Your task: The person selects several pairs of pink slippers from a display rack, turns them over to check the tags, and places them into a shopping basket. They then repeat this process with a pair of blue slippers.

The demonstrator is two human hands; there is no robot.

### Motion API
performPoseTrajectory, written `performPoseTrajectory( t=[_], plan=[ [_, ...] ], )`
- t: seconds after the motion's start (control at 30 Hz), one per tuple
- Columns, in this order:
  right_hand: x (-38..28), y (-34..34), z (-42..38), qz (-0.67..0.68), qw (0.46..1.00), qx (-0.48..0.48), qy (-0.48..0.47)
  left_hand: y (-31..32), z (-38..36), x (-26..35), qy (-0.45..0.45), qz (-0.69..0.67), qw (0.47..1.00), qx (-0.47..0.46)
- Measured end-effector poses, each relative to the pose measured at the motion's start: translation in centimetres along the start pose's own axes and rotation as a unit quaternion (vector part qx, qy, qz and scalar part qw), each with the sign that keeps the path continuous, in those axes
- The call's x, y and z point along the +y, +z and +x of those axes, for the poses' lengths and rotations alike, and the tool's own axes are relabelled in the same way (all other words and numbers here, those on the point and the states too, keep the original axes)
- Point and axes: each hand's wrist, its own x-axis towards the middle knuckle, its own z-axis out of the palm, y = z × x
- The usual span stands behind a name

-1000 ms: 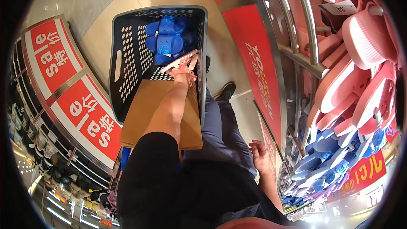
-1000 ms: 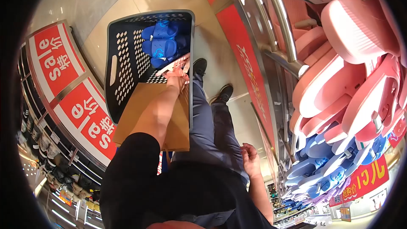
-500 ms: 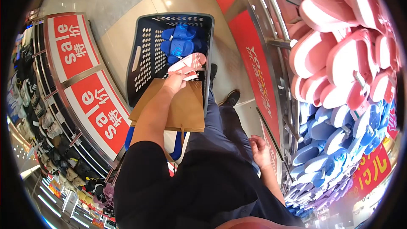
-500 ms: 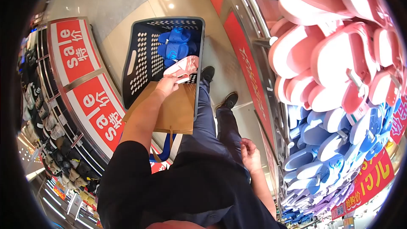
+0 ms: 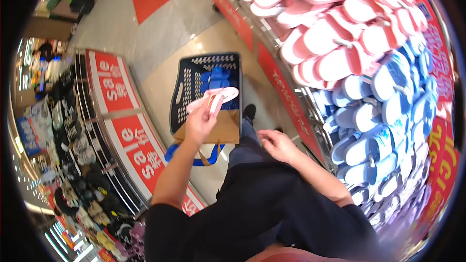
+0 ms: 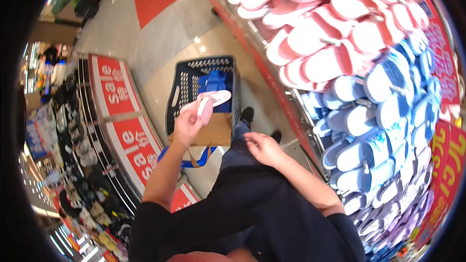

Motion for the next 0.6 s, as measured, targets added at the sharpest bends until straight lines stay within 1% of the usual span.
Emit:
performPoseTrajectory(
  t=[0.03, 0.07, 0.1, 0.13, 0.17, 0.23, 0.3, 0.33, 0.37, 0.43, 0.5, 0.53, 0.6],
  plan=[
    [-1.3, -0.3, 0.2, 0.000, 1.000, -0.023, -0.008, -0.4, -1.2, 1.9, 0.046, 0.010, 0.998, 0.052],
    [-2.6, -0.5, 0.3, -0.006, 0.999, -0.025, -0.041, -0.6, -2.5, 3.5, 0.075, -0.012, 0.993, 0.089],
    [-3.8, -0.7, 0.4, -0.014, 0.997, -0.027, -0.073, -1.0, -3.8, 6.2, 0.074, -0.045, 0.991, 0.107],
    [-5.0, -0.8, 0.3, -0.017, 0.993, -0.005, -0.120, -1.1, -5.1, 9.8, 0.051, -0.123, 0.983, 0.129],
    [-6.0, -0.9, 0.1, -0.021, 0.986, 0.014, -0.167, -1.6, -6.3, 13.1, 0.061, -0.107, 0.982, 0.141],
    [-8.7, -2.3, -1.2, 0.039, 0.986, -0.006, -0.163, -1.1, -8.3, 17.0, 0.108, -0.118, 0.977, 0.145],
    [-7.6, -1.4, -1.5, 0.018, 0.964, 0.119, -0.237, -0.4, -10.1, 20.9, 0.174, -0.037, 0.976, 0.124],
    [-7.2, -2.0, -1.6, 0.081, 0.946, 0.142, -0.280, 0.6, -10.4, 21.7, 0.223, -0.022, 0.968, 0.116],
    [-7.5, -3.1, -2.7, 0.093, 0.949, 0.159, -0.255, 1.6, -10.7, 22.4, 0.269, -0.008, 0.957, 0.110],
    [-5.0, -4.1, -2.6, 0.098, 0.934, 0.171, -0.298, 2.9, -10.4, 24.4, 0.322, -0.011, 0.941, 0.103],
    [-5.5, -5.2, -5.2, 0.225, 0.931, 0.146, -0.246, 4.3, -9.9, 25.9, 0.351, -0.030, 0.932, 0.088],
    [-5.5, -5.6, -6.5, 0.288, 0.923, 0.132, -0.218, 4.1, -10.0, 26.9, 0.361, -0.034, 0.925, 0.115],
    [-3.3, -5.8, -7.4, 0.322, 0.927, 0.131, -0.142, 4.4, -10.1, 25.9, 0.306, -0.011, 0.948, 0.085]
  ],
)
